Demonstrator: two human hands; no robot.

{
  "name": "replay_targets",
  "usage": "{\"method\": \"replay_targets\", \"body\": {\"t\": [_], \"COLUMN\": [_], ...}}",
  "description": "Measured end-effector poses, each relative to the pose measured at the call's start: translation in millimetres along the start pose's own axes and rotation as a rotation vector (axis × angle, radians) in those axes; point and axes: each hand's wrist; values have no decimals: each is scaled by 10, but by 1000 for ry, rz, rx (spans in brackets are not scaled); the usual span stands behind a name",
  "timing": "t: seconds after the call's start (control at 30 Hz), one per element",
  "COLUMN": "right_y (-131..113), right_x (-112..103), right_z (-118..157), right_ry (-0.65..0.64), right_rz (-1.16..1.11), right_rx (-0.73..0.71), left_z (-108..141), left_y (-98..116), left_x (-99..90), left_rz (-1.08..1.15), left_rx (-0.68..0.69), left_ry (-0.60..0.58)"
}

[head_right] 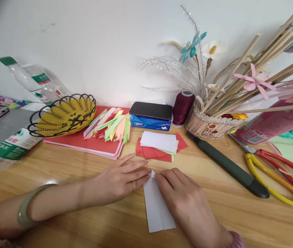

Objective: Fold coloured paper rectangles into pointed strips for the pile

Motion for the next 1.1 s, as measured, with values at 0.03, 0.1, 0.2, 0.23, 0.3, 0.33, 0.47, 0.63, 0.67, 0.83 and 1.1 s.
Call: {"method": "replay_targets", "body": {"t": [0.03, 0.1, 0.2, 0.23, 0.3, 0.33, 0.47, 0.63, 0.67, 0.83, 1.1], "right_y": [2, 7, 24, 31, 44, 49, 65, 79, 82, 87, 101], "right_x": [-15, -39, -53, -54, -55, -56, -60, -47, -44, -33, -2], "right_z": [5, 9, 7, 5, -1, -2, -1, 12, 16, 26, 11], "right_ry": [7, 16, 9, 2, -17, -28, -59, -77, -85, -114, -95], "right_rz": [15, 32, 31, 25, 4, -8, -31, -21, -22, -11, 11], "right_rx": [-30, -68, -88, -91, -98, -100, -101, -116, -114, -116, -139], "left_z": [1, 0, -4, -2, 5, 10, 27, 4, -5, -24, -5], "left_y": [2, 3, 2, 2, 7, 11, 26, 18, 17, 25, -90], "left_x": [-3, -7, -3, 1, 13, 20, 32, 7, 5, 31, 51], "left_rz": [-8, -22, -37, -39, -39, -39, -44, -25, -15, 59, 93], "left_rx": [2, 7, 16, 18, 19, 19, 17, 7, 3, -43, 67], "left_ry": [0, -6, -6, -4, 6, 9, -14, -36, -39, -42, -72]}}
Point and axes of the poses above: each hand's wrist, its own z-axis away from the middle knuckle, its own x-axis out of the palm, y = z × x, and after that the axes turned 4 degrees about -y, right-handed
